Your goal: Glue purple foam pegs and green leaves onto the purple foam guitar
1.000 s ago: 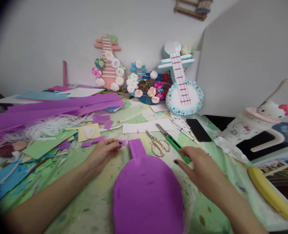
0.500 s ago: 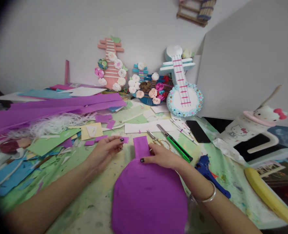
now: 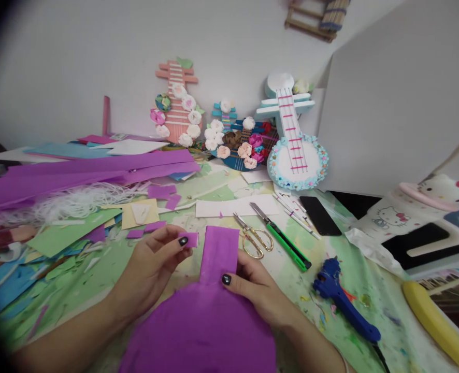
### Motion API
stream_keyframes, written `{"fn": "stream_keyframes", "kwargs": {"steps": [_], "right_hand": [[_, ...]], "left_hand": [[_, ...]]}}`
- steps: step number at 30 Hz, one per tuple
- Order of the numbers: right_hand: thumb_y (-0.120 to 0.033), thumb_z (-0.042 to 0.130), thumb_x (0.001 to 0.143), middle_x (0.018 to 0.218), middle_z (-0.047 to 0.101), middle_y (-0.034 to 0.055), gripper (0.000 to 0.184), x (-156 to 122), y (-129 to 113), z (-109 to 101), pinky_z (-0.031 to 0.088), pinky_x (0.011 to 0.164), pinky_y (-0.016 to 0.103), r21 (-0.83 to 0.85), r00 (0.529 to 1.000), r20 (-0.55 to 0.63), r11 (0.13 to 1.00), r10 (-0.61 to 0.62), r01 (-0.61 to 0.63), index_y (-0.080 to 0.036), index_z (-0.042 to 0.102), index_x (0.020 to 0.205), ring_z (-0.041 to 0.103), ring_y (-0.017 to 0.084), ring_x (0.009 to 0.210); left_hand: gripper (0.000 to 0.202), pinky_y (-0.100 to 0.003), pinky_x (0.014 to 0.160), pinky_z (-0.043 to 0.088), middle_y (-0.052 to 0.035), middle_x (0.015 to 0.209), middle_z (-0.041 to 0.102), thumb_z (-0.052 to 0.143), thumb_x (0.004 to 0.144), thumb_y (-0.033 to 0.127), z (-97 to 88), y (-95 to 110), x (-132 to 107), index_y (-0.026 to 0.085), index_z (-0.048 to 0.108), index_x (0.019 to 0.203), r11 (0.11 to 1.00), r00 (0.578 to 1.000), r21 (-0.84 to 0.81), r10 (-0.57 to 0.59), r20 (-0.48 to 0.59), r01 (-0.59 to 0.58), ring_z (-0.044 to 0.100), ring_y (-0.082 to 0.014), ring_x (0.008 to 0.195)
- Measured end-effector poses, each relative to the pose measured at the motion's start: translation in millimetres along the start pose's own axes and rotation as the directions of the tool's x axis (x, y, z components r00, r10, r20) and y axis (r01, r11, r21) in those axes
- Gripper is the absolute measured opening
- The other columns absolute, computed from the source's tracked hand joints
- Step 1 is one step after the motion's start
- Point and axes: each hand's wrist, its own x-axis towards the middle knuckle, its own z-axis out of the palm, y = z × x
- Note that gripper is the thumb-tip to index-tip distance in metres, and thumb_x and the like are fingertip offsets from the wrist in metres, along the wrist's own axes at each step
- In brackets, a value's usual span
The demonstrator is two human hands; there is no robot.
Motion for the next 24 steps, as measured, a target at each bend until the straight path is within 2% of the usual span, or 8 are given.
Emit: {"fn": "stream_keyframes", "kwargs": {"steps": [5,14,24], "right_hand": [[-0.028,0.06,0.085,0.121,0.061,0.0023,0.037,-2.3,0.2,-1.6,0.042,0.094,0.032,0.002,0.999,0.032,0.999,0.033,-0.034,-0.029,0.057,0.122,0.056,0.018,0.109],[-0.028,0.057,0.086,0.118,0.061,0.004,0.037,-6.2,-1.3,-0.8,0.044,0.092,0.033,-0.026,0.998,0.051,0.999,0.045,-0.043,-0.027,0.055,0.123,0.056,0.02,0.107],[-0.031,0.056,0.087,0.116,0.06,0.0055,0.04,-5.7,-0.6,-1.1,0.044,0.091,0.036,-0.086,0.998,0.049,0.995,0.047,-0.043,-0.026,0.053,0.126,0.056,0.021,0.103]], "left_hand": [[0.011,-0.021,0.064,0.046,0.0006,0.071,0.058,0.071,0.069,0.021,-1.6,-4.8,-2.0,0.017,0.063,0.073,0.994,0.999,0.098,0.042,-0.002,-0.042,0.054,-0.0104,0.068],[0.007,-0.02,0.064,0.045,0.0011,0.073,0.058,0.07,0.072,0.019,-5.8,-8.2,0.6,0.018,0.063,0.075,0.979,0.998,0.191,0.065,0.025,-0.069,0.054,-0.0098,0.069],[0.008,-0.02,0.063,0.044,0.0006,0.072,0.057,0.07,0.071,0.02,-3.2,-5.7,-0.5,0.018,0.062,0.075,0.976,0.998,0.209,0.06,0.012,-0.061,0.053,-0.0104,0.068]]}}
